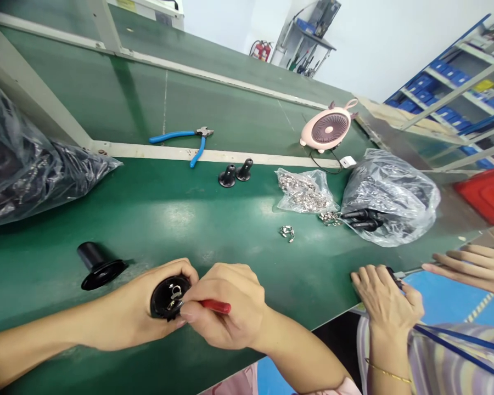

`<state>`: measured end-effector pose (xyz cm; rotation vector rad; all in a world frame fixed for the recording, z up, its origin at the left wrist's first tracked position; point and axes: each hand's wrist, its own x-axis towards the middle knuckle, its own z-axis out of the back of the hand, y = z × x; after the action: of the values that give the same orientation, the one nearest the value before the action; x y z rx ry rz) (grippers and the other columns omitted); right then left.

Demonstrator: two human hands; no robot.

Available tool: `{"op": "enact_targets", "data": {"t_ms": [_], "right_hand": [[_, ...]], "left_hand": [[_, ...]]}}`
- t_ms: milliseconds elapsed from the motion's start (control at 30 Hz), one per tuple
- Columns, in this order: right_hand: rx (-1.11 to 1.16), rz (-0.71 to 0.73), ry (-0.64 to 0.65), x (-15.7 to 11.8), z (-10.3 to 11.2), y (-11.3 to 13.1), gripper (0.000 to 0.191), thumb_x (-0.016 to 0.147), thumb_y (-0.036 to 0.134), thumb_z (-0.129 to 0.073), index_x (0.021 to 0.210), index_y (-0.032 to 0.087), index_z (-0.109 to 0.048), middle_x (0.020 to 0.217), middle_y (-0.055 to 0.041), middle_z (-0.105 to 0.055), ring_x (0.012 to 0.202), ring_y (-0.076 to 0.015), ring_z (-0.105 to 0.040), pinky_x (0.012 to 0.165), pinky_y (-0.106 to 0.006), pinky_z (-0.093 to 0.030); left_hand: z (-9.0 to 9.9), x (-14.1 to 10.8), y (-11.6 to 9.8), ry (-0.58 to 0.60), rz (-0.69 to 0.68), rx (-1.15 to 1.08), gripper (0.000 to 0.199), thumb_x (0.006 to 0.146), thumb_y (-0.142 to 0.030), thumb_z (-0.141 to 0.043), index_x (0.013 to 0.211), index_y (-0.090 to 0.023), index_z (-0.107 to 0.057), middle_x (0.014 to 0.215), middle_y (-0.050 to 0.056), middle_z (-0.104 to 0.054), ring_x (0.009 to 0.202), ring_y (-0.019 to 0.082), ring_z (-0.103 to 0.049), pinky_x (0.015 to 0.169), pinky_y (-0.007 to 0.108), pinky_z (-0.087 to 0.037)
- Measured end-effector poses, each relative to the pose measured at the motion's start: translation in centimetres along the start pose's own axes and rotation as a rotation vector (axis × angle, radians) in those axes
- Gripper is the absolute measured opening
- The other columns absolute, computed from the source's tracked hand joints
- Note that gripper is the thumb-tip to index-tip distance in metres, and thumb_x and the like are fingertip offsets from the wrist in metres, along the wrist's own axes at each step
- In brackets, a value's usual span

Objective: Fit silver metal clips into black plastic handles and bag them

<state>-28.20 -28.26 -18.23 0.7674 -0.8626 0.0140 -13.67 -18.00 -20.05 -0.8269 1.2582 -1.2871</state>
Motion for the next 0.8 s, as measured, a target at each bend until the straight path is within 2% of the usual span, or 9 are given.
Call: {"op": "enact_targets", "data": {"t_ms": [200, 333, 567, 800], "right_hand": [[-0.072, 0.06, 0.054, -0.1, -0.1, 0.0, 0.014, 0.088, 0.02, -0.05, 0.079, 0.013, -0.058, 0.056, -0.0032, -0.058, 0.048, -0.0116, -0.055, 0.045, -0.023, -0.047], [-0.042, 0.072, 0.067, -0.2, -0.4, -0.3, 0.013, 0.089, 0.021, -0.05, 0.08, 0.013, -0.055, 0.056, -0.0042, -0.059, 0.049, -0.0121, -0.056, 0.046, -0.023, -0.047], [0.008, 0.115, 0.034, -0.5, -1.4, -0.9, 0.012, 0.09, 0.024, -0.048, 0.081, 0.016, -0.052, 0.059, -0.004, -0.059, 0.049, -0.0112, -0.056, 0.046, -0.021, -0.047], [0.02, 0.112, 0.027, -0.4, -2.3, -1.2, 0.01, 0.089, 0.022, -0.045, 0.08, 0.018, -0.048, 0.06, -0.0027, -0.058, 0.049, -0.0113, -0.052, 0.046, -0.023, -0.044]], "left_hand": [[0.2, 0.1, 0.0, 0.017, -0.022, -0.006, 0.025, 0.069, -0.013, -0.058, 0.09, -0.021, -0.047, 0.091, -0.002, -0.052, 0.075, 0.012, -0.048, 0.06, 0.022, -0.039], [0.0, 0.2, 0.0, -0.015, -0.04, 0.003, 0.023, 0.069, -0.013, -0.06, 0.087, -0.021, -0.049, 0.09, -0.002, -0.052, 0.077, 0.013, -0.049, 0.061, 0.023, -0.039], [-0.5, 0.4, 0.7, -0.11, -0.088, 0.018, 0.017, 0.071, -0.021, -0.064, 0.074, -0.019, -0.048, 0.075, -0.004, -0.05, 0.067, 0.011, -0.046, 0.059, 0.023, -0.034], [-0.5, 0.2, 1.0, -0.153, -0.107, -0.034, 0.017, 0.072, -0.019, -0.062, 0.071, -0.019, -0.045, 0.071, -0.005, -0.048, 0.061, 0.009, -0.042, 0.055, 0.021, -0.032]]}}
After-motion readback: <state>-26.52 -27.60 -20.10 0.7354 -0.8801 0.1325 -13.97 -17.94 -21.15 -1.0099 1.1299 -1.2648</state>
